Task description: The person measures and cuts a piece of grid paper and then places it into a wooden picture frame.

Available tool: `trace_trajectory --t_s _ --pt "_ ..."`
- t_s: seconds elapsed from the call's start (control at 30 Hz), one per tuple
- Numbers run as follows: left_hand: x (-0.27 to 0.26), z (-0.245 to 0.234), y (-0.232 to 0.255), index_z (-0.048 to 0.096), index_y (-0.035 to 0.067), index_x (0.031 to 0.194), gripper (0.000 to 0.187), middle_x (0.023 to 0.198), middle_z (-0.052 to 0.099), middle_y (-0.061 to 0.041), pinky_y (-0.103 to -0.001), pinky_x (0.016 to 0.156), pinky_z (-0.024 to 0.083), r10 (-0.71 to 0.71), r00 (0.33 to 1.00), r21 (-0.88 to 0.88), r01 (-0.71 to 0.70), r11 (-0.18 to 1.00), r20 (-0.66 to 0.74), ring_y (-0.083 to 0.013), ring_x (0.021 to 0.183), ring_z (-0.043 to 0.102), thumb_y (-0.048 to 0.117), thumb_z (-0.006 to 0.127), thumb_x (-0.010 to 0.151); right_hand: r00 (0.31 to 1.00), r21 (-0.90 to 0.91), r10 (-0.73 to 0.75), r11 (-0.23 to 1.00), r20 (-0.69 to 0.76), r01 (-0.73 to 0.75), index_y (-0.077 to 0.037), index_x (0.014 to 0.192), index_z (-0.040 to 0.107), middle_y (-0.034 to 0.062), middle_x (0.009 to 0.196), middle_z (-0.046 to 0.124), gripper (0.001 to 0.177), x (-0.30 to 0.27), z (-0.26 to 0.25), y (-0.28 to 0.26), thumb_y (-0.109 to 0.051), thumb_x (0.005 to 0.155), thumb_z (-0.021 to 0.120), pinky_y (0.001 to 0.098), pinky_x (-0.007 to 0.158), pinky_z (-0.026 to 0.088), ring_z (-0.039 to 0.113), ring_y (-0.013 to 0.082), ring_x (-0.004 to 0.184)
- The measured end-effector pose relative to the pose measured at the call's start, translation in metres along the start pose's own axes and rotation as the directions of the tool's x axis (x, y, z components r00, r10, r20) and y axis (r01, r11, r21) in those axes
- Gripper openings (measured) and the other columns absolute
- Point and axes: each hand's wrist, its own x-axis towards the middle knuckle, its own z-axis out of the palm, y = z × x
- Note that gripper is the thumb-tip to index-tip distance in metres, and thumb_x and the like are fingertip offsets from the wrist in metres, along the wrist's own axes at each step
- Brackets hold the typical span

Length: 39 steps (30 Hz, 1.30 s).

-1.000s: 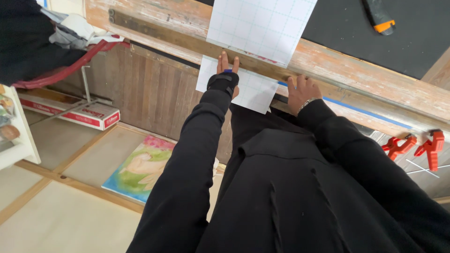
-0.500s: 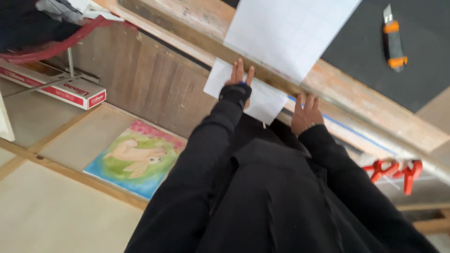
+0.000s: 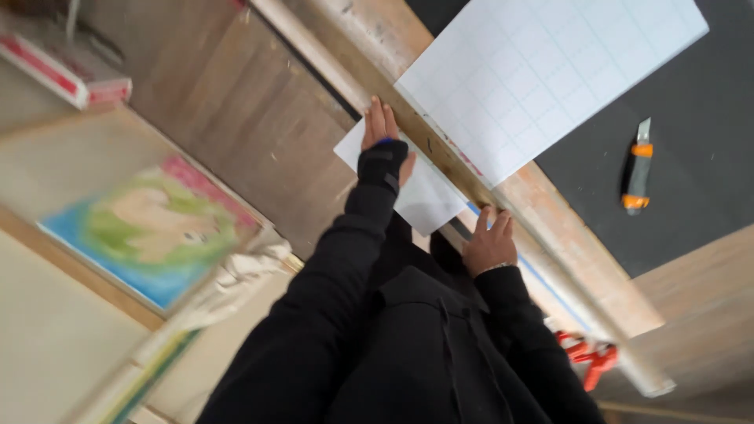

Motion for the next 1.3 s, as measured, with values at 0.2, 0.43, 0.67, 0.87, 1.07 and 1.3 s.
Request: trace_trajectory --t_s 0.2,0.43,0.67,0.87,1.07,1.3 --pt "-0.002 0.010 -0.026 0.009 0.010 0.165 0.120 0.170 0.003 -0.020 -0.051 0.120 0.031 -0.002 0.999 0.058 0.004 0.998 -0.038 -0.0467 0.156 0.016 0.040 0.088 0.080 0.993 0.124 0.048 0.990 0.109 -0.061 -0.011 0.157 0.030 0.0303 0.150 0.038 0.095 -0.013 -0.042 0.008 -0.043 0.082 0.079 0.0519 0.095 0.053 0.051 0.0465 0.128" --pt "0.004 0.029 -0.025 0.012 0.008 0.163 0.124 0.169 0.006 -0.022 -0.052 0.122 0.031 0.016 0.993 0.013 -0.014 1.000 -0.117 -0.0480 0.154 0.014 0.051 0.093 0.080 0.993 0.466 -0.012 0.882 -0.113 0.064 -0.009 0.152 0.047 0.0226 0.133 0.056 0.068 0.005 -0.043 0.050 -0.032 0.095 0.076 0.0505 0.096 0.052 0.060 0.0424 0.117" --pt "-0.019 0.036 0.003 0.013 0.001 0.163 0.124 0.168 0.007 -0.021 -0.053 0.122 0.032 0.071 0.993 0.174 -0.054 0.983 -0.097 -0.0442 0.157 0.014 0.051 0.092 0.082 0.906 0.576 -0.008 0.770 -0.422 0.275 -0.004 0.133 0.063 0.0212 0.128 0.055 0.052 0.011 -0.016 0.066 -0.013 0.087 0.084 0.0477 0.101 0.049 0.055 0.0406 0.118" --pt "-0.054 0.052 0.053 0.014 -0.005 0.160 0.128 0.168 0.000 -0.023 -0.052 0.123 0.030 0.098 0.994 0.178 -0.105 0.978 0.049 -0.0457 0.156 0.012 0.051 0.093 0.076 0.901 0.660 0.062 0.703 -0.430 0.266 -0.009 0.129 0.066 0.0182 0.125 0.055 0.053 0.012 -0.009 0.072 -0.007 0.080 0.086 0.0460 0.102 0.049 0.056 0.0383 0.118" --pt "-0.057 0.075 0.056 0.012 -0.009 0.158 0.132 0.166 -0.003 -0.025 -0.052 0.122 0.030 0.089 0.996 0.153 -0.087 0.984 -0.007 -0.0496 0.153 0.011 0.049 0.095 0.073 0.902 0.667 0.061 0.695 -0.426 0.268 -0.009 0.128 0.066 0.0177 0.125 0.055 0.055 0.014 -0.008 0.074 -0.007 0.078 0.088 0.0462 0.101 0.048 0.055 0.0382 0.117" --pt "-0.058 0.063 0.054 0.012 -0.004 0.160 0.129 0.167 -0.003 -0.022 -0.053 0.122 0.032 0.071 0.997 0.208 -0.078 0.975 0.040 -0.0483 0.154 0.015 0.049 0.093 0.076 0.900 0.661 0.056 0.699 -0.432 0.274 -0.009 0.127 0.066 0.0181 0.125 0.055 0.055 0.015 -0.007 0.075 -0.008 0.078 0.088 0.0465 0.101 0.048 0.056 0.0385 0.117"
